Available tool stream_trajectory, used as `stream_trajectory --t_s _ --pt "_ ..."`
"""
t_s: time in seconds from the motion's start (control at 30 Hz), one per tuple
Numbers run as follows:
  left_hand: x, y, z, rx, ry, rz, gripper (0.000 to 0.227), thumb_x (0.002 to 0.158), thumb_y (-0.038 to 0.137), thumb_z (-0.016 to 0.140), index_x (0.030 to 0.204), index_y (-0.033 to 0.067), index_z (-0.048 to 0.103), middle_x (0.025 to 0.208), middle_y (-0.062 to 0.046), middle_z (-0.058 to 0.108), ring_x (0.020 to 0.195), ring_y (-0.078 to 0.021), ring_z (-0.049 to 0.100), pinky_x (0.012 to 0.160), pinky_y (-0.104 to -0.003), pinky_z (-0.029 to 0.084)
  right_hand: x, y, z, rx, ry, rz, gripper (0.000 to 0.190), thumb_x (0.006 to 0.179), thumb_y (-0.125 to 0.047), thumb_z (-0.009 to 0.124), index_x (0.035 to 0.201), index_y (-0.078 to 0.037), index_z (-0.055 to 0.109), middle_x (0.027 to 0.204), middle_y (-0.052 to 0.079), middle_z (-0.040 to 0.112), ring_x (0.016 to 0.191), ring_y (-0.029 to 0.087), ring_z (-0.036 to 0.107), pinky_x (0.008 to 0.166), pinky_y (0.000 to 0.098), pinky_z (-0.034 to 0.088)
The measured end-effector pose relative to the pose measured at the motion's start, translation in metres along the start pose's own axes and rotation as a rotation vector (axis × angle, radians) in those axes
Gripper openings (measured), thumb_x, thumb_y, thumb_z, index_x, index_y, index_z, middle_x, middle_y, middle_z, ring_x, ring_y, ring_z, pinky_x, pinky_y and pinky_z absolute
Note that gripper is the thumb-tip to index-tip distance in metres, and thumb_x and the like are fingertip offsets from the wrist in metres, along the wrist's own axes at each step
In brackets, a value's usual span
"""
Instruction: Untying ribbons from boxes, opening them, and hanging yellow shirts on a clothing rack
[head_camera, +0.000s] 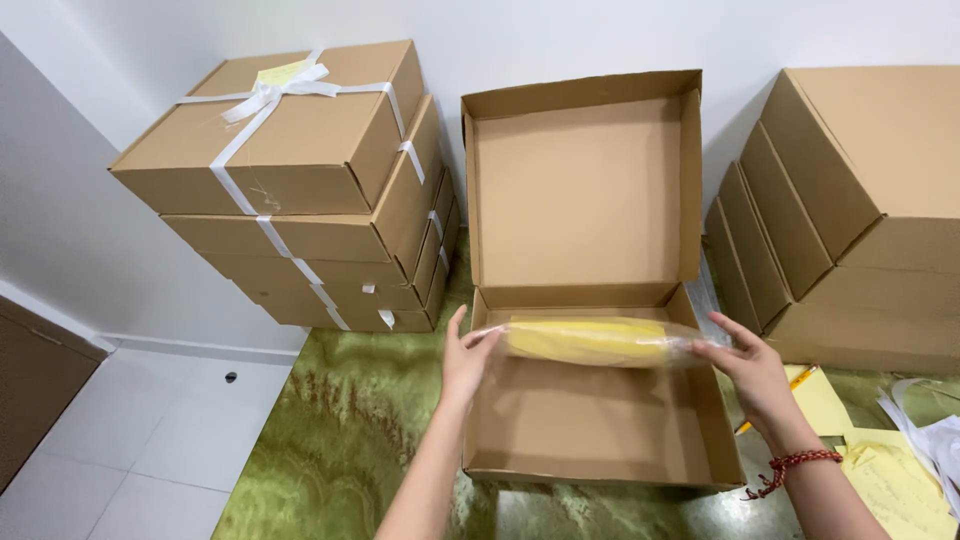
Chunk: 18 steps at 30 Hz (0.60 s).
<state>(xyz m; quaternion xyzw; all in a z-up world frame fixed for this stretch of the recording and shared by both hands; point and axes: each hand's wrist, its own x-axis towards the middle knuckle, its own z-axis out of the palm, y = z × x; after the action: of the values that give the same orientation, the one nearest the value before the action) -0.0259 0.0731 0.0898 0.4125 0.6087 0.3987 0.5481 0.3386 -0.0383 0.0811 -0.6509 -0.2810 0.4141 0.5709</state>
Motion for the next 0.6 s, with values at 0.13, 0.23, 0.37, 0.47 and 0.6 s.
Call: stream_trajectory --t_s 0.13,0.23,0.37,0.47,0.6 --pt "0.005 0.004 -0.001 -0.127 -0.1 0.129 0.075 0.093 0.02 0.075 0.161 0.0218 0.045 0.116 0.001 0.084 0.128 -0.0123 0.068 0.126 -0.037 0.035 0.011 -0.006 -0.01 0.299 -0.033 0.009 0.056 0.102 -0.005 0.058 0.158 -0.008 0.053 0.122 0.025 0.069 0.11 0.029 0.068 0.102 0.0335 0.048" --pt "0.004 0.002 -0.003 -0.13 -0.126 0.176 0.068 0.094 0.022 0.073 0.158 0.0267 0.051 0.118 -0.003 0.084 0.118 -0.0079 0.069 0.118 -0.029 0.041 0.009 -0.013 -0.018 0.398 -0.139 0.033 0.05 0.108 -0.027 0.052 0.158 -0.018 0.053 0.128 0.026 0.066 0.122 0.037 0.065 0.095 0.0425 0.047" --pt "-0.012 0.009 -0.012 -0.126 -0.26 0.134 0.076 0.096 0.022 0.069 0.165 0.0315 0.038 0.14 -0.007 0.07 0.099 -0.0129 0.073 0.095 -0.029 0.05 -0.033 -0.055 -0.009 0.411 -0.18 0.151 0.044 0.109 -0.03 0.037 0.15 -0.015 0.046 0.15 0.039 0.054 0.142 0.046 0.053 0.116 0.0546 0.039" --pt "-0.022 0.011 -0.022 -0.088 -0.325 0.122 0.077 0.095 0.027 0.068 0.165 0.0382 0.037 0.164 -0.009 0.049 0.108 -0.0226 0.068 0.074 -0.031 0.063 -0.043 -0.055 -0.019 0.409 -0.209 0.159 0.048 0.107 -0.031 0.035 0.15 -0.012 0.046 0.155 0.039 0.052 0.144 0.045 0.051 0.118 0.0584 0.037" --pt "-0.049 0.031 -0.035 0.029 -0.379 0.139 0.078 0.088 0.045 0.069 0.161 0.0385 0.042 0.179 0.0 0.027 0.164 -0.0312 0.02 0.128 -0.064 0.024 -0.04 -0.03 -0.044 0.513 -0.319 0.132 0.051 0.1 -0.04 0.047 0.139 -0.01 0.056 0.154 0.037 0.057 0.142 0.055 0.054 0.113 0.0755 0.04"
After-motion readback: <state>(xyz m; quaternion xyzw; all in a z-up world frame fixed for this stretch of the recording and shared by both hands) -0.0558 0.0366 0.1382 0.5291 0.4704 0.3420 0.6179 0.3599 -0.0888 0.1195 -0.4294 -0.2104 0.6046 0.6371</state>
